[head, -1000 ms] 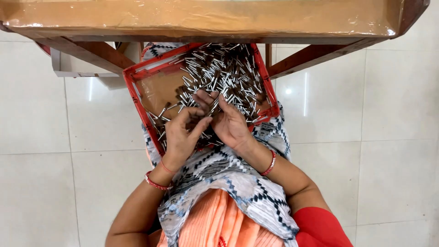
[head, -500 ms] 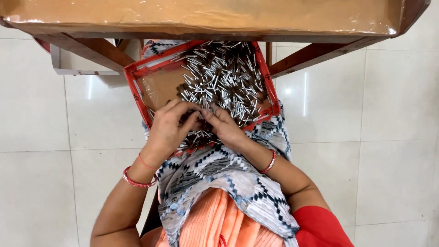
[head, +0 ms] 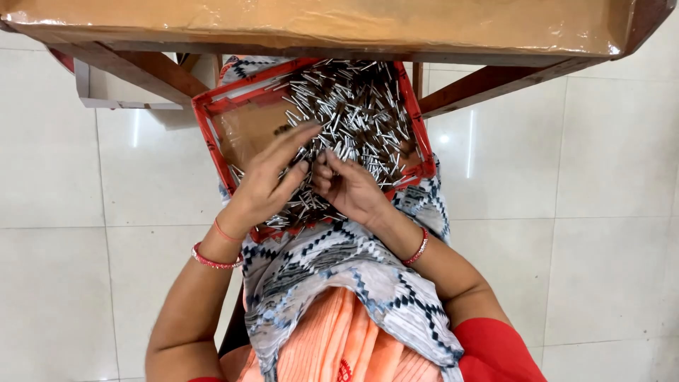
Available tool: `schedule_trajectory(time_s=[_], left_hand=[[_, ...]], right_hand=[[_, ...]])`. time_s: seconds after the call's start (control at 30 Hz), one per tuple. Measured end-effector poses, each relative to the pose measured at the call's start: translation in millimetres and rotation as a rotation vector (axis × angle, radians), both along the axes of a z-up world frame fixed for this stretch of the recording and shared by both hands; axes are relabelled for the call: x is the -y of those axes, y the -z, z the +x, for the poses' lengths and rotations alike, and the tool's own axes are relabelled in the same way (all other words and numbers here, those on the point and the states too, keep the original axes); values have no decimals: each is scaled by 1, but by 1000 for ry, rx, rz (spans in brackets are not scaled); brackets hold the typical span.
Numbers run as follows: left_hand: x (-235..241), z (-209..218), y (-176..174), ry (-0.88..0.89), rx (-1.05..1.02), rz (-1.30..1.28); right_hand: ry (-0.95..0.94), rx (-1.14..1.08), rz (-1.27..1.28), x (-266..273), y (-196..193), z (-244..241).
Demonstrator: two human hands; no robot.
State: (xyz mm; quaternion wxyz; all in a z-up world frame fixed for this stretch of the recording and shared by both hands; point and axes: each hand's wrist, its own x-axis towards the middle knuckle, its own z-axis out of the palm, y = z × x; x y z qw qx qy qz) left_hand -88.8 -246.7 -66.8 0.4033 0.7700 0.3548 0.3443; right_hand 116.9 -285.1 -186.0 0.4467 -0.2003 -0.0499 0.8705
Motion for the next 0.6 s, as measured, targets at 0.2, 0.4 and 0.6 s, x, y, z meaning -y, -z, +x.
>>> schedule_trajectory(time_s=[0.2,0.4,0.6], left_hand=[[32,14,27,-334,-24,-16],[33,36,33,-325,61,-21],[30,13,32,-426,154,-159]], right_hand=[[230,-137,-82,-15,-26,1],[221,-125,9,-10,-19,0],[234,-62,-13,-18,-20,6]])
